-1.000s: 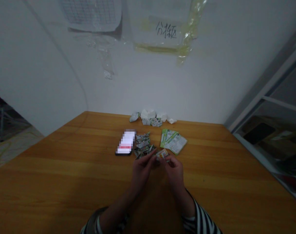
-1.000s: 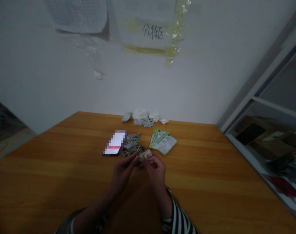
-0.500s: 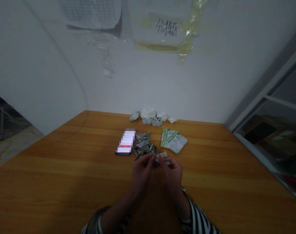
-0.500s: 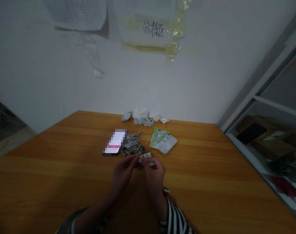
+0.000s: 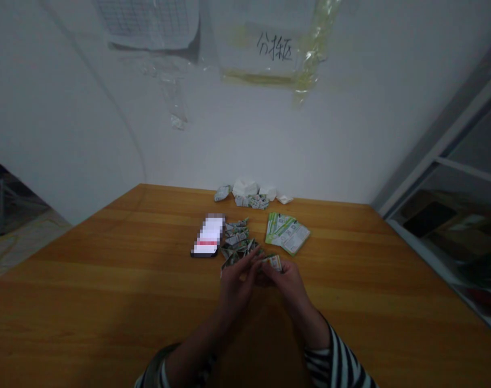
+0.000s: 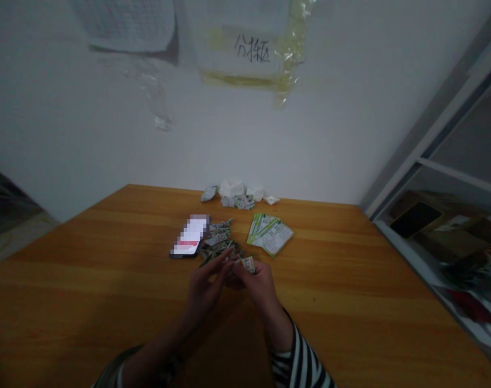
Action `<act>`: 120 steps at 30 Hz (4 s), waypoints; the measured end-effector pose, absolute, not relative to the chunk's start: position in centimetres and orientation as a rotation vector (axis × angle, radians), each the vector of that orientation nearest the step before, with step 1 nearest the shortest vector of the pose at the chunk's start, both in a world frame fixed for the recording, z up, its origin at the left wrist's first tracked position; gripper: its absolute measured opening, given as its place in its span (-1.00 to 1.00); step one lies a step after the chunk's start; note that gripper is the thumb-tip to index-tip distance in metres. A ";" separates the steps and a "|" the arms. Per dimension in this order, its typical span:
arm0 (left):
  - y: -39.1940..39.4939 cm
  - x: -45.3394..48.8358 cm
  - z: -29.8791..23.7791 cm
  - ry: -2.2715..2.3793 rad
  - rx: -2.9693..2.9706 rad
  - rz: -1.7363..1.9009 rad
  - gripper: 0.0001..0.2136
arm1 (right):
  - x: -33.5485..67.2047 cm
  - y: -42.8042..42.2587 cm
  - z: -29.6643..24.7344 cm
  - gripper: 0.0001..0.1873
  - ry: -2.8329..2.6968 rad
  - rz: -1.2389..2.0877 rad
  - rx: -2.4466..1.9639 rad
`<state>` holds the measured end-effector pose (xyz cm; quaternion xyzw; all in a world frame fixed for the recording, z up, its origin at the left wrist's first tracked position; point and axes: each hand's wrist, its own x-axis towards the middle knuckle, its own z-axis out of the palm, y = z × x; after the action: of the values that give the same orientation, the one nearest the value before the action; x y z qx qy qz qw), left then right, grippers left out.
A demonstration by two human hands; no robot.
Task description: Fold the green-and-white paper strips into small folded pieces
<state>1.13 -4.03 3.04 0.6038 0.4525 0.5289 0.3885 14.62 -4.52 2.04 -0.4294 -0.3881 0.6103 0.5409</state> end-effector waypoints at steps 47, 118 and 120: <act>-3.0 1.0 3.8 1.125 1.140 1.263 -0.82 | 15.2 -5.2 2.5 -0.88 -1.206 0.752 -1.151; -4.0 1.1 2.8 1.035 1.836 0.973 -0.83 | 16.1 -4.2 2.0 -0.61 -1.750 0.594 -1.162; -3.7 0.9 2.7 1.049 1.867 0.959 -0.82 | 16.3 -4.2 1.9 -0.63 -1.769 0.612 -1.153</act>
<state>0.93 -3.69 2.71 0.7336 0.4122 0.3767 0.3872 16.30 -4.21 1.93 -0.4671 -0.7170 0.2481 0.4541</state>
